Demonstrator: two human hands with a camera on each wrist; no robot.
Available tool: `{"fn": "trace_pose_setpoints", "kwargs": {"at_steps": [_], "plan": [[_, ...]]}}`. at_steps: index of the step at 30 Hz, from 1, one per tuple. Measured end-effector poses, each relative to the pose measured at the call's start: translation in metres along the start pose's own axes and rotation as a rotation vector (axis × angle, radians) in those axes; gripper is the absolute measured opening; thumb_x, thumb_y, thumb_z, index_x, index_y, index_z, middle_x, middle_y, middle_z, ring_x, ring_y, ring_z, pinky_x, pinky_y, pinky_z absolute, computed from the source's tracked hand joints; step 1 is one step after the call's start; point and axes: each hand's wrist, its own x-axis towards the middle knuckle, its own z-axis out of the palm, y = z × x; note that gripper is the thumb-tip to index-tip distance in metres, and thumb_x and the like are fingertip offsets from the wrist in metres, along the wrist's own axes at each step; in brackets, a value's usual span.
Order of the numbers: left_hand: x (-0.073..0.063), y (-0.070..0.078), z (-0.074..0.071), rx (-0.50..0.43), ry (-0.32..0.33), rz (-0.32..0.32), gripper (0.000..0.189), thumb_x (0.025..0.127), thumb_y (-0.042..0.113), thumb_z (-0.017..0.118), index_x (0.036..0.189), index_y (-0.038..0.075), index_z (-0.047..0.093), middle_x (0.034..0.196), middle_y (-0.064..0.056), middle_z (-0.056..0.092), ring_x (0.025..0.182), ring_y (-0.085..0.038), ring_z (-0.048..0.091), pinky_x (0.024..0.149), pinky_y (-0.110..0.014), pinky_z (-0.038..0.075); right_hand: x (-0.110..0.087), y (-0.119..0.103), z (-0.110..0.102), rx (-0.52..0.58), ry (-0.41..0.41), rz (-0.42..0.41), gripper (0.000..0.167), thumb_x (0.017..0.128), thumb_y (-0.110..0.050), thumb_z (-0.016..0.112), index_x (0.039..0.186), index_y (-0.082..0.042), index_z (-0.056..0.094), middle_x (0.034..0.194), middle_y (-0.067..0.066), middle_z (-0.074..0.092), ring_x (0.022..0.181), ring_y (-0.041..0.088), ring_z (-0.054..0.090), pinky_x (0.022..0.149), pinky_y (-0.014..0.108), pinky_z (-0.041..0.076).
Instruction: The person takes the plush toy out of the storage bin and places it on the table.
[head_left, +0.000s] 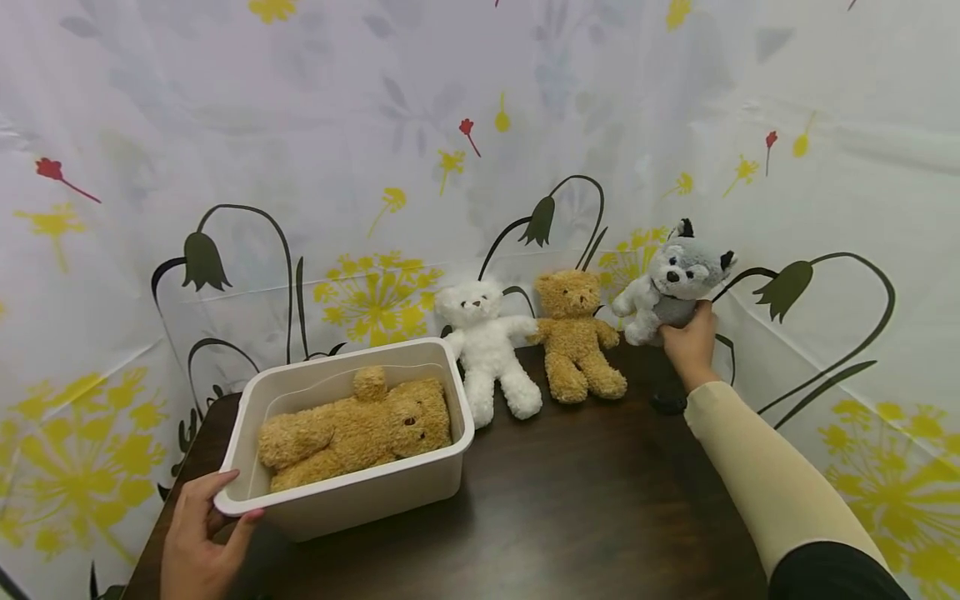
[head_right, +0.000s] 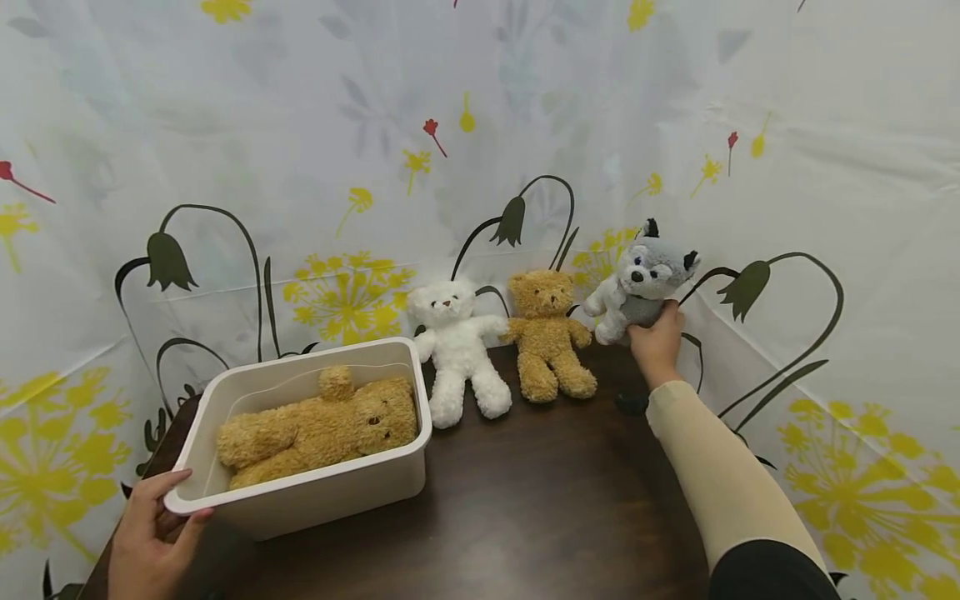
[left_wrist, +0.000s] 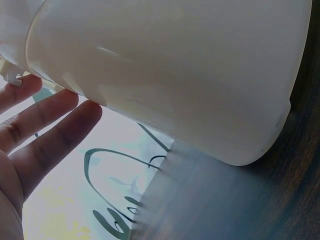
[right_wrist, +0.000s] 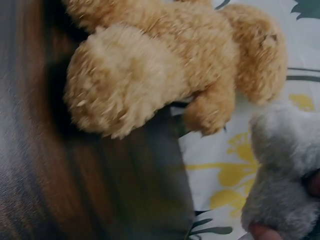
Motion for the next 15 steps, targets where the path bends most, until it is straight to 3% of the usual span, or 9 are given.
{"fn": "trace_pose_setpoints", "kwargs": {"at_steps": [5, 10, 15], "plan": [[0.001, 0.003, 0.001, -0.003, -0.006, -0.009, 0.071, 0.078, -0.017, 0.087, 0.142, -0.015, 0.058, 0.136, 0.028, 0.046, 0.116, 0.010, 0.054, 0.095, 0.003, 0.049, -0.004, 0.016, -0.003, -0.116, -0.044, 0.062, 0.081, 0.084, -0.004, 0.069, 0.159, -0.002, 0.038, 0.152, 0.037, 0.042, 0.135, 0.056, 0.047, 0.112, 0.071, 0.045], [0.001, 0.003, 0.002, 0.007, 0.015, 0.015, 0.070, 0.078, -0.016, 0.088, 0.142, -0.014, 0.059, 0.135, 0.027, 0.046, 0.116, 0.010, 0.054, 0.093, 0.004, 0.048, -0.006, 0.026, -0.005, -0.260, -0.114, 0.121, 0.077, 0.086, -0.015, 0.068, 0.154, 0.004, 0.037, 0.144, 0.041, 0.044, 0.121, 0.064, 0.051, 0.101, 0.079, 0.046], [0.001, 0.001, 0.003, 0.002, 0.021, 0.022, 0.071, 0.077, -0.016, 0.089, 0.141, -0.013, 0.060, 0.136, 0.026, 0.047, 0.117, 0.010, 0.054, 0.093, 0.004, 0.047, -0.010, 0.033, -0.005, -0.315, -0.192, 0.119, 0.080, 0.085, -0.015, 0.070, 0.154, 0.007, 0.037, 0.142, 0.045, 0.043, 0.121, 0.066, 0.050, 0.098, 0.080, 0.046]]}}
